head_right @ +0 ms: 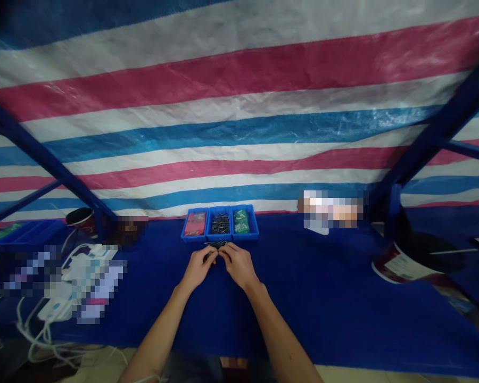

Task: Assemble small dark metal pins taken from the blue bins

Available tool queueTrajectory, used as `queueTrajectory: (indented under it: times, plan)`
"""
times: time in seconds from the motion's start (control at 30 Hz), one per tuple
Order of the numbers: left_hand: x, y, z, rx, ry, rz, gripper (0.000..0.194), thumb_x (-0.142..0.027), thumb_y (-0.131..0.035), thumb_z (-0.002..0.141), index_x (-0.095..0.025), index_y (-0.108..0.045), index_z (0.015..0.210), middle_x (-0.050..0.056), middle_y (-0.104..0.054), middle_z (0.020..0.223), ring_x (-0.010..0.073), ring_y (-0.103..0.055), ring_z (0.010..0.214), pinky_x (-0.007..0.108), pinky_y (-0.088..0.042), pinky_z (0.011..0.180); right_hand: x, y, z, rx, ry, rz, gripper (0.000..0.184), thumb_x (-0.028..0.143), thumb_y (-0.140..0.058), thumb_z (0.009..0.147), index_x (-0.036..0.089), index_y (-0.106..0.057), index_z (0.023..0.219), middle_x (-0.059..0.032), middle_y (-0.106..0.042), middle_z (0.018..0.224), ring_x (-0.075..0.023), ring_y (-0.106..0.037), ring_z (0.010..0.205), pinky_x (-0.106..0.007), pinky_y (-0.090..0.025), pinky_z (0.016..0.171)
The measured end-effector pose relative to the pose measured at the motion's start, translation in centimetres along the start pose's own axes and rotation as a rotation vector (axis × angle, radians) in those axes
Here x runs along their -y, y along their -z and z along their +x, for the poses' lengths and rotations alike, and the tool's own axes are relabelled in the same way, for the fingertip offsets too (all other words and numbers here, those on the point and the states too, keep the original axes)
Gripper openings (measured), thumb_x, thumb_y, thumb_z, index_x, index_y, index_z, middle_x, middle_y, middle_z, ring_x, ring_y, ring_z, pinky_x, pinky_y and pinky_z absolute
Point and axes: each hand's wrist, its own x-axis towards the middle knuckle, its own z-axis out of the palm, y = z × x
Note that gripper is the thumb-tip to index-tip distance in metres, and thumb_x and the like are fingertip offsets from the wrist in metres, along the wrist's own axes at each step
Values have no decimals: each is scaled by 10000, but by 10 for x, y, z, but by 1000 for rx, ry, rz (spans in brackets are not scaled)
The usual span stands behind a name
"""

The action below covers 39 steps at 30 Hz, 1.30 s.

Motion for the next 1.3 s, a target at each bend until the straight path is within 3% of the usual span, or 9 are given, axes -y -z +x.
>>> queueTrajectory:
  times: [0.4, 0.7, 1.3]
  plan:
    - [0, 0, 0, 4, -2, 2, 342, -394, -479, 989, -172, -634, 780, -8, -631, 667, 125, -563, 607, 197, -395, 616, 5, 1, 1, 13, -21, -90, 244, 252, -435, 1029, 231, -649, 912, -32, -683, 905, -170, -657, 782, -260, -447, 691]
    - [1, 0, 0, -2, 20, -29, 335, -420, -465, 987, -174, -644, 844, -3, -635, 673, 129, -557, 599, 201, -402, 614, 7, 3, 1, -8, -6, 65, 141, 239, -527, 978, 250, -661, 1020, -32, -713, 971, -196, -680, 879, -281, -499, 777]
    - [1, -1, -1, -5, -5, -51, 339, -389, -457, 995, -175, -616, 784, -18, -600, 656, 117, -540, 586, 201, -388, 604, -1, -1, 1, -27, 10, 42, 231, 244, -469, 1003, 248, -696, 962, -38, -707, 893, -199, -684, 813, -290, -505, 743]
